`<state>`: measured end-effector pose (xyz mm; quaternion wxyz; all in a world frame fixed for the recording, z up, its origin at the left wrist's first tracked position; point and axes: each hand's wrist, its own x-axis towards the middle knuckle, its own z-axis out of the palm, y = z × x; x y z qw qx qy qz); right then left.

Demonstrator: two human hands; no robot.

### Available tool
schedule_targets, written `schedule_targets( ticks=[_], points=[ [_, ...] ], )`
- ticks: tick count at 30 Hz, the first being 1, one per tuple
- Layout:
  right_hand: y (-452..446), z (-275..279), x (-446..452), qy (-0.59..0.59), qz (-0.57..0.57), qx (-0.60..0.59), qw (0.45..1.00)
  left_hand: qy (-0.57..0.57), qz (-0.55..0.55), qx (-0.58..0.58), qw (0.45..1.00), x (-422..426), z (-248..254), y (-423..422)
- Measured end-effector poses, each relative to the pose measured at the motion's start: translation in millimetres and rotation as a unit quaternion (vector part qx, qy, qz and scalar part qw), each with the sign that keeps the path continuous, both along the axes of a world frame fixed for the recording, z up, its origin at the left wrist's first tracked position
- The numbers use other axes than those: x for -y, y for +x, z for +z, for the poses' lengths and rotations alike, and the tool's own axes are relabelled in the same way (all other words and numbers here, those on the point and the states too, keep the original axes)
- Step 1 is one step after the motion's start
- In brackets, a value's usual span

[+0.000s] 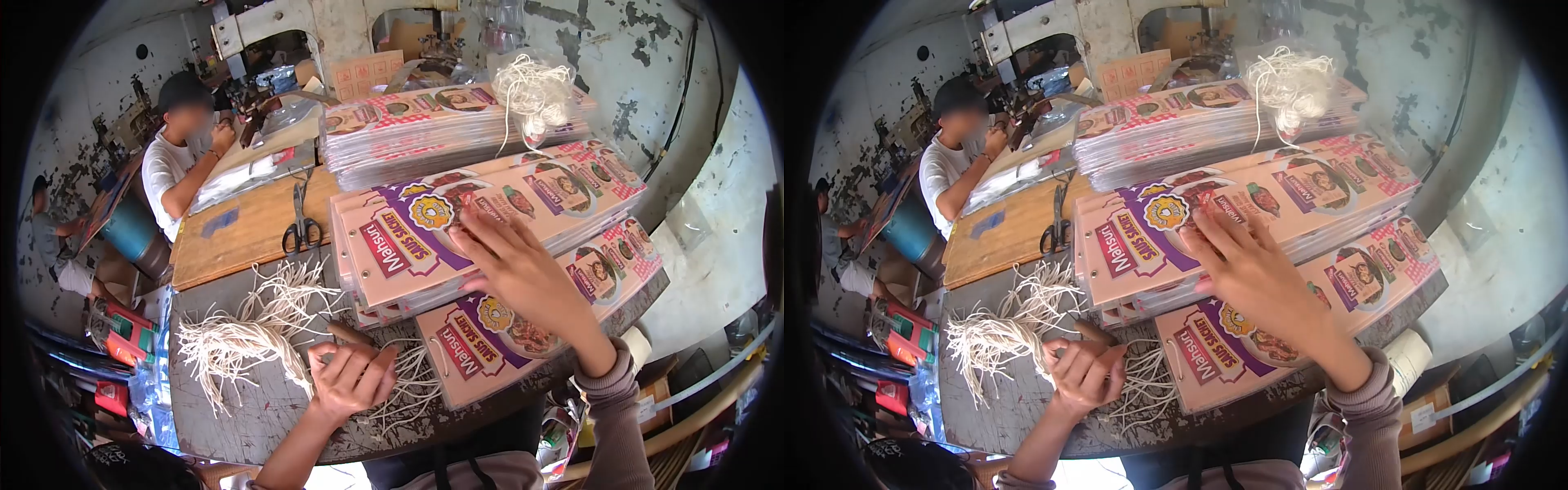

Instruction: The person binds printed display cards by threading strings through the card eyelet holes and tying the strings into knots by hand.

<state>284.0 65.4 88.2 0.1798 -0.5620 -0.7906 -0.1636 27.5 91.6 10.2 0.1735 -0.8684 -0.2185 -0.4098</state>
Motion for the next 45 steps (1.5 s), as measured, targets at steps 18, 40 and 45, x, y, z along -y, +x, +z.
schedule_targets(
  ticks=[18,40,45],
  points=[
    [10,-56,111,0.1,-0.011,0.095,0.99,-0.064,-0.011,0.011,0.998,-1,0,2],
    [13,-61,131,-0.091,-0.033,-0.096,0.991,-0.176,0.233,-0.084,0.953,-32,43,-53],
    [0,-63,139,0.021,-0.02,-0.182,0.983,-0.468,0.012,-0.18,0.865,-38,62,-108]
  ],
)
